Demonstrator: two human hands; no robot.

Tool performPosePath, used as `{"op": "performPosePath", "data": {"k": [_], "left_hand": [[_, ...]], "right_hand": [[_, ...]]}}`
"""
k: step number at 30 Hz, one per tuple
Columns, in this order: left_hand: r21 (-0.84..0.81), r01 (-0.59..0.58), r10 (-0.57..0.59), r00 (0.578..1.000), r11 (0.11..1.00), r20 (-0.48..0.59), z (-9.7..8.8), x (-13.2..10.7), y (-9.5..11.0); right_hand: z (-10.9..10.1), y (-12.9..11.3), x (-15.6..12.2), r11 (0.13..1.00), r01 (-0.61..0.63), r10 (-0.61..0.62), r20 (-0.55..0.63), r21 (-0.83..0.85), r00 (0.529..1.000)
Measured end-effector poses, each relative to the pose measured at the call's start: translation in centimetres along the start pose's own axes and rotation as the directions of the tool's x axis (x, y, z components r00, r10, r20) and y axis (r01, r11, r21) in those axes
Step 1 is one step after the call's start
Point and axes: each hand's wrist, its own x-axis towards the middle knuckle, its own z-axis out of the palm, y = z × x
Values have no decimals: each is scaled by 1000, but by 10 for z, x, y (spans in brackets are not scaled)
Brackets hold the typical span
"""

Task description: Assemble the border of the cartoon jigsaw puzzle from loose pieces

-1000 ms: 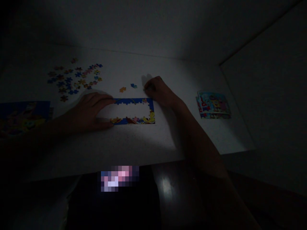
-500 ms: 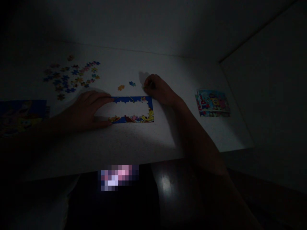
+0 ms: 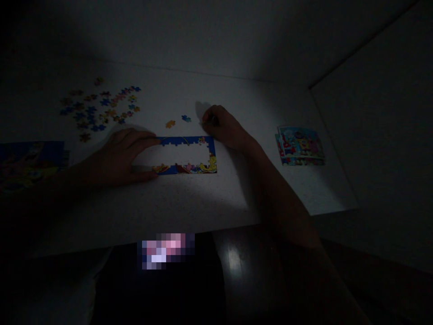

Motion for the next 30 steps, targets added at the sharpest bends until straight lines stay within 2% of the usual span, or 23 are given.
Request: {"op": "performPosePath", "data": {"k": [10, 13, 17, 20, 24, 30], "left_hand": [[8, -1, 1, 1000, 1000, 7, -2, 0, 1], [10, 10, -10, 1000, 1000, 8, -1, 1, 2], [4, 20, -20, 1000, 1000, 17, -2, 3, 3], [5, 19, -19, 1000, 1000, 14, -2, 3, 3], [2, 11, -11, 1000, 1000, -16, 0, 2, 3], [-18, 11, -12, 999, 1000, -37, 1, 2, 4]], "right_hand": [[2, 6, 0, 1000, 29, -29, -5, -3, 1000], [3, 8, 0, 999, 36, -37, -44, -17, 998], [10, 1, 7, 988, 113, -122, -94, -103, 988], [22, -10, 19, 964, 198, -201, 1, -178, 980], [38, -21, 34, 938, 248, -231, 94, -242, 968], [37, -23, 35, 957, 266, -254, 104, -119, 962]]}}
